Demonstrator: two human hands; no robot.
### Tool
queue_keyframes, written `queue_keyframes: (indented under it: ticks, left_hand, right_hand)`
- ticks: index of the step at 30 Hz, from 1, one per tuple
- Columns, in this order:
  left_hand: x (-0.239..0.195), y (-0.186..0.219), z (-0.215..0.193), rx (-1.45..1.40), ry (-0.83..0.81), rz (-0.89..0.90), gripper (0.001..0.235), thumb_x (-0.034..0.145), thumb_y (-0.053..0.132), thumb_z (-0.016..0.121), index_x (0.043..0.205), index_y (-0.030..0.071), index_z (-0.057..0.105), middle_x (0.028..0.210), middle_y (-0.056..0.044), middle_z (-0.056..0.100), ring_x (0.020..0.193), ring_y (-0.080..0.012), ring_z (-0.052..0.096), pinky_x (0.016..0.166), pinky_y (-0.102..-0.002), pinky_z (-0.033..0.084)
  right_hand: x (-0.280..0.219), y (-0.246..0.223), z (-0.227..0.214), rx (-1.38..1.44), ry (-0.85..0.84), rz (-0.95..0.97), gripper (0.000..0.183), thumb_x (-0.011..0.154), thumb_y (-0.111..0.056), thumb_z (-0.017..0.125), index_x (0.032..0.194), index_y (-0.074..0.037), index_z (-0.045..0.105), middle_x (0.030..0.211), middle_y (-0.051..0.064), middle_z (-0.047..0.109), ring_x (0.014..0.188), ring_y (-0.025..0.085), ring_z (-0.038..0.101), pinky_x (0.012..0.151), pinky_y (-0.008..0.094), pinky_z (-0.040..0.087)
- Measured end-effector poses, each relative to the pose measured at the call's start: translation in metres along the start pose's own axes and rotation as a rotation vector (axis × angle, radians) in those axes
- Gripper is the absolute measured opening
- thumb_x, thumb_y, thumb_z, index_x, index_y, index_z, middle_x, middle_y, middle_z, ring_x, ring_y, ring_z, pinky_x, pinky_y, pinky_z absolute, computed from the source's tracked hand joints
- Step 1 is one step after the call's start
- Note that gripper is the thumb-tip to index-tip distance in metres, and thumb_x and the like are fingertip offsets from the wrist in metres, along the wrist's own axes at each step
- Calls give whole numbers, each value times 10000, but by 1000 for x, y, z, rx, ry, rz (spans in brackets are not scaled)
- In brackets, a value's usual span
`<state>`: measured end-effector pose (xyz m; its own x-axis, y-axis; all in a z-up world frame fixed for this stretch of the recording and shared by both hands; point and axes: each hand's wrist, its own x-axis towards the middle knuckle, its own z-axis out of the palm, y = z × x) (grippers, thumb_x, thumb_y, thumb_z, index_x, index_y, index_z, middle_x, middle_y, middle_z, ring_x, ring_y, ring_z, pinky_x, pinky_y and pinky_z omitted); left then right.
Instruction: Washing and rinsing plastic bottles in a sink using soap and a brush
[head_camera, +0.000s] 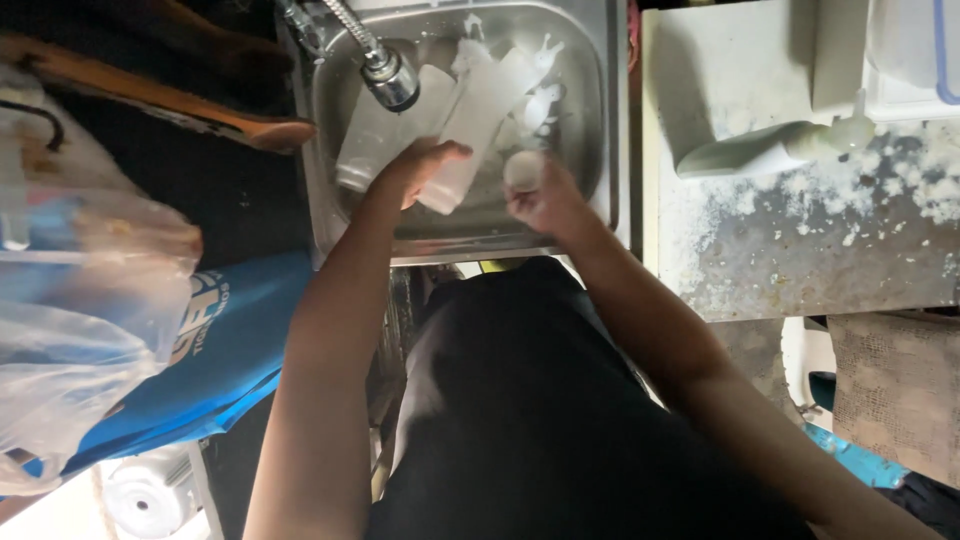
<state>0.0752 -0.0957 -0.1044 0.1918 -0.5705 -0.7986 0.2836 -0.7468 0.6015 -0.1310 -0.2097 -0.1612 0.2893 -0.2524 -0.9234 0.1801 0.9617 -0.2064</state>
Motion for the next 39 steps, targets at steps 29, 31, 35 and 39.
queue_keyframes:
  ticks: [29,31,35,39]
  left_hand:
    - [-5,-21,35,621,554,505,899,945,681,542,1586,100,294,1539,-207,426,1432,-426,364,1114,-591,323]
    - [-41,-31,34,782,649,400,781,962,552,601,1549,90,374,1495,-229,473,1410,-442,422,1115,-596,352]
    - [-60,-75,15,973,671,51,605,942,421,683,1390,69,481,1306,-209,564,1232,-472,577,986,-620,442]
    - [-49,-94,-2,1072,589,62,341,963,231,609,1285,122,569,1113,-127,672,1044,-382,715,821,-526,531]
  right_hand:
    - [-43,-14,32,121,148,33,459,971,-386,487,1324,-103,560,1220,175,613,931,328,632,661,336,518]
    - [-43,-19,28,149,72,-7,476,981,-395,495,1345,-89,487,1198,190,600,969,375,642,734,429,553]
    - [-64,-29,44,284,-53,-45,535,981,-357,577,1394,-90,366,1293,184,491,1140,426,589,916,520,563]
    - [-61,-28,62,357,-85,-110,544,910,-191,668,1374,-114,393,1339,156,410,1190,416,533,981,542,600]
